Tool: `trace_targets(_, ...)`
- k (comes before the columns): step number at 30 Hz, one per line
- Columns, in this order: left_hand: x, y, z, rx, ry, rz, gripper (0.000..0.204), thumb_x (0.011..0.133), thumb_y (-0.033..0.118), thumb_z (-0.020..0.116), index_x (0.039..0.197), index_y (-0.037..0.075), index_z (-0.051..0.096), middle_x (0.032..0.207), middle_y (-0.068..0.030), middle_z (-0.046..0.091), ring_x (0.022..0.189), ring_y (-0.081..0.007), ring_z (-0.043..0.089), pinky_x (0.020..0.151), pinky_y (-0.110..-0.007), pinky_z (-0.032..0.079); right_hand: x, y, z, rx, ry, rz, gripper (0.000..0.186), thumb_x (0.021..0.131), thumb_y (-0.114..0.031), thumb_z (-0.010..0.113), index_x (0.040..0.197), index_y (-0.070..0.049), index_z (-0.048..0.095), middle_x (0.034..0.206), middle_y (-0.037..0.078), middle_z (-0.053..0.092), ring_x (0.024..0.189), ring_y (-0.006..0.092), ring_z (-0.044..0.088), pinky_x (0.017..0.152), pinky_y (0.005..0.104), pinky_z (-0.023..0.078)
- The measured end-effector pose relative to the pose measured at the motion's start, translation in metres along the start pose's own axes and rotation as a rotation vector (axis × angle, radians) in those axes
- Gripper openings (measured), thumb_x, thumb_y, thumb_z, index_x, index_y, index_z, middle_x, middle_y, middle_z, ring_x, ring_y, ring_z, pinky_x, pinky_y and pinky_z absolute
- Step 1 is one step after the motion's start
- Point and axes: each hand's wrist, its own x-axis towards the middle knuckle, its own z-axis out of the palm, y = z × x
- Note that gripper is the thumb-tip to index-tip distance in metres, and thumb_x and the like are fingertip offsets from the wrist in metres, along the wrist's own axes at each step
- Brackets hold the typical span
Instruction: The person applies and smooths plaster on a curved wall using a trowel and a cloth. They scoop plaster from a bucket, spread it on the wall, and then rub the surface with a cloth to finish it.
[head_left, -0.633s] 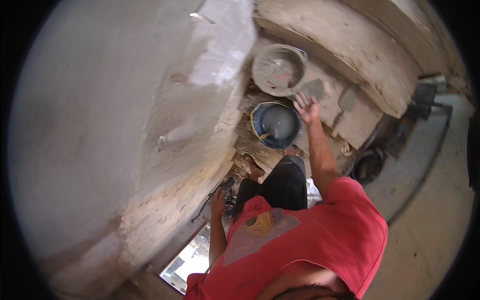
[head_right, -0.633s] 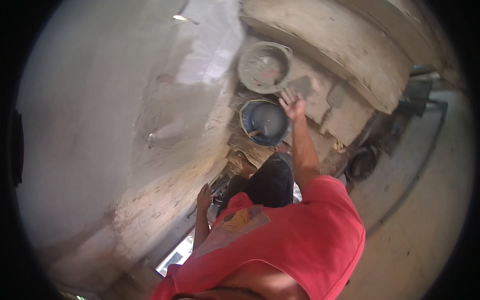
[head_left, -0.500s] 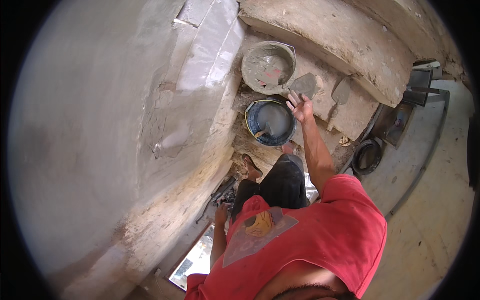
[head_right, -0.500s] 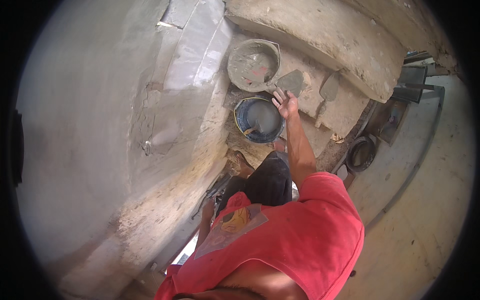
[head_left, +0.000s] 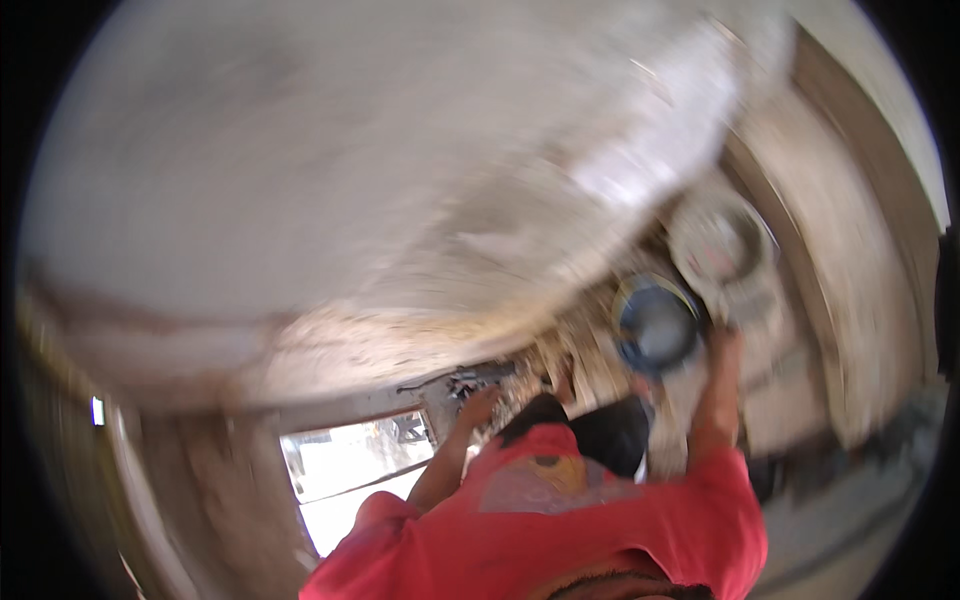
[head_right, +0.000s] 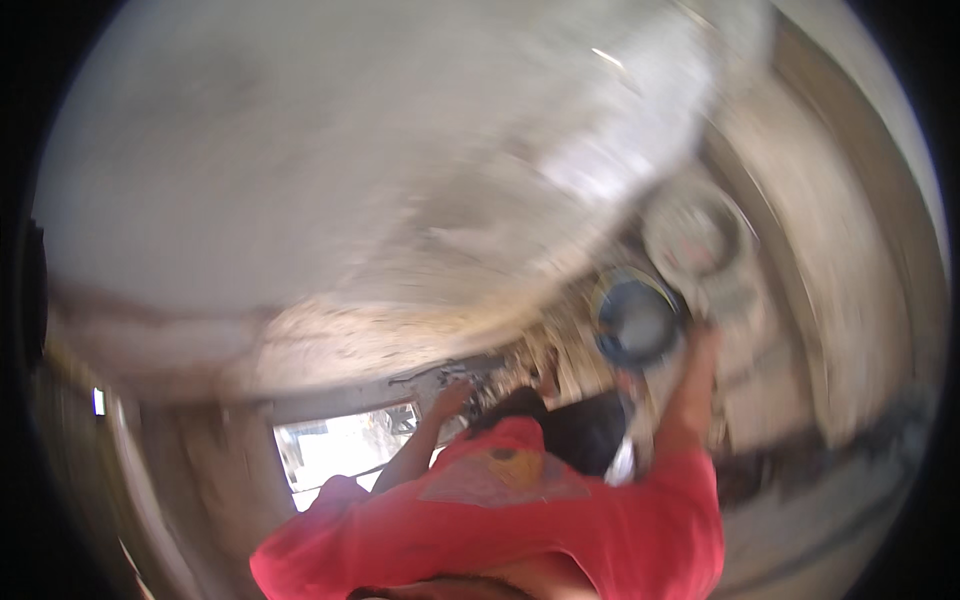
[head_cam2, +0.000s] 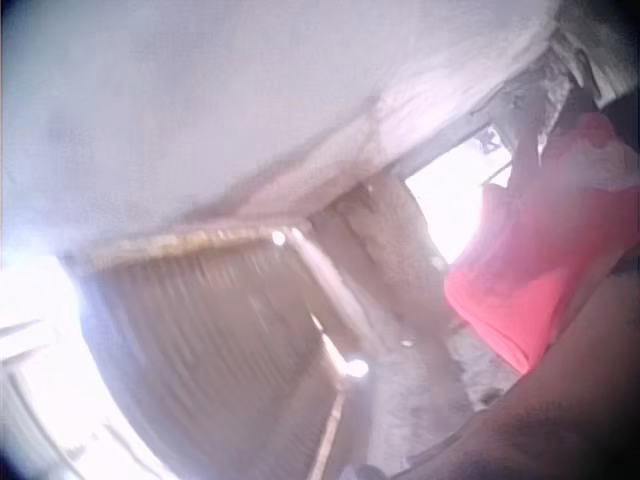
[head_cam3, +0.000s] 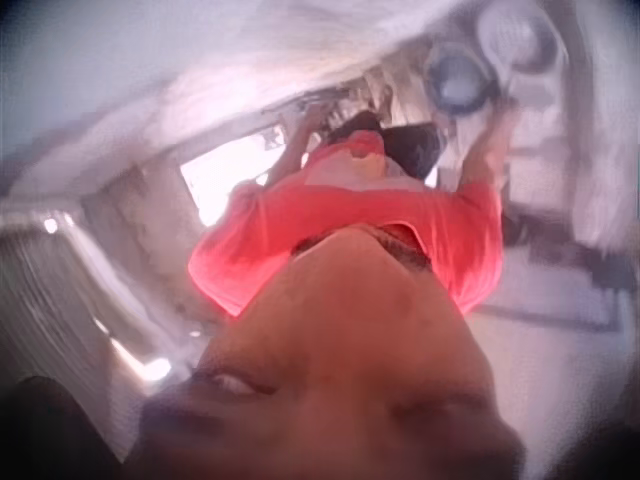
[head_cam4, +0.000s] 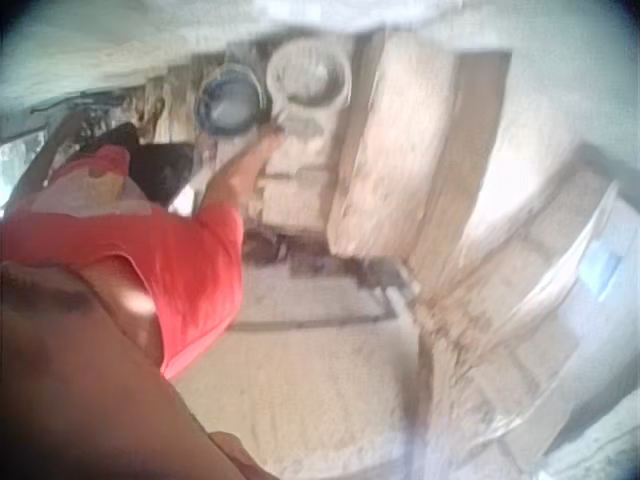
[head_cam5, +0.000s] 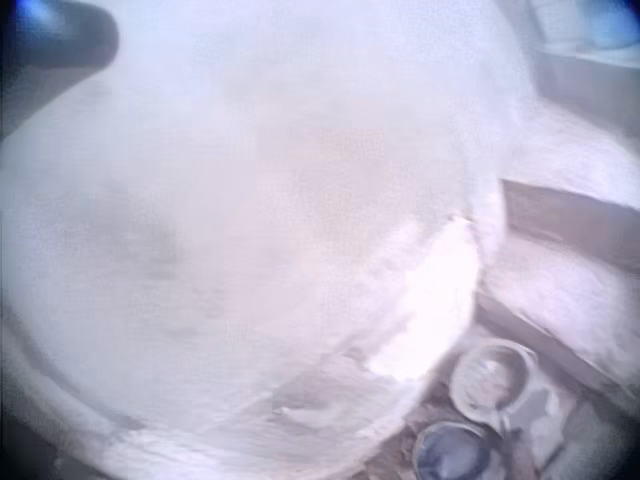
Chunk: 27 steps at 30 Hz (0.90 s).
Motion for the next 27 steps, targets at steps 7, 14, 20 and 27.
trace_targets(7,0.067,0.067,-0.017,-0.429,-0.045,-0.445,0.060,0.102,0.052,0.059,0.140,0.007,0.068,0.138,-0.0271,0.068,0.133,-0.0445,0.062,0.115,-0.048,0.049,-0.096,-0.040,-0.067,0.104,0.314,-0.406,0.054,0.091,-0.025,0.079,0.126,0.014,0.069,0.116,0.034,0.074,0.112,0.0503,0.071,0.097,0.0504,0.057)
trace_targets(14,0.023,0.040,0.021,-0.437,-0.257,-0.533,0.063,0.109,0.057,0.048,0.151,0.014,0.063,0.151,-0.0215,0.064,0.140,-0.0440,0.058,0.119,-0.053,0.044,-0.030,-0.043,-0.046,0.460,0.028,-0.416,0.048,0.108,-0.038,0.059,0.117,0.009,0.064,0.094,0.018,0.067,0.089,0.0408,0.065,0.086,0.0453,0.052)
trace_targets(20,-0.021,0.016,0.036,-0.358,-0.487,-0.589,0.066,0.106,0.057,0.051,0.150,0.010,0.062,0.151,-0.0234,0.063,0.139,-0.0446,0.059,0.118,-0.054,0.045,-0.075,-0.059,-0.033,0.454,0.563,-0.532,0.051,0.106,-0.048,0.055,0.104,0.002,0.067,0.082,0.009,0.060,0.080,0.0283,0.062,0.074,0.0400,0.049)
trace_targets(27,0.097,0.068,0.034,-0.280,-0.104,-0.300,0.066,0.107,0.057,0.053,0.156,0.013,0.057,0.158,-0.0213,0.058,0.141,-0.0415,0.058,0.115,-0.057,0.047,-0.066,-0.050,0.012,1.585,-0.073,0.974,0.036,0.091,-0.038,0.071,0.102,-0.004,0.073,0.081,0.008,0.069,0.070,0.0328,0.067,0.062,0.0449,0.056)
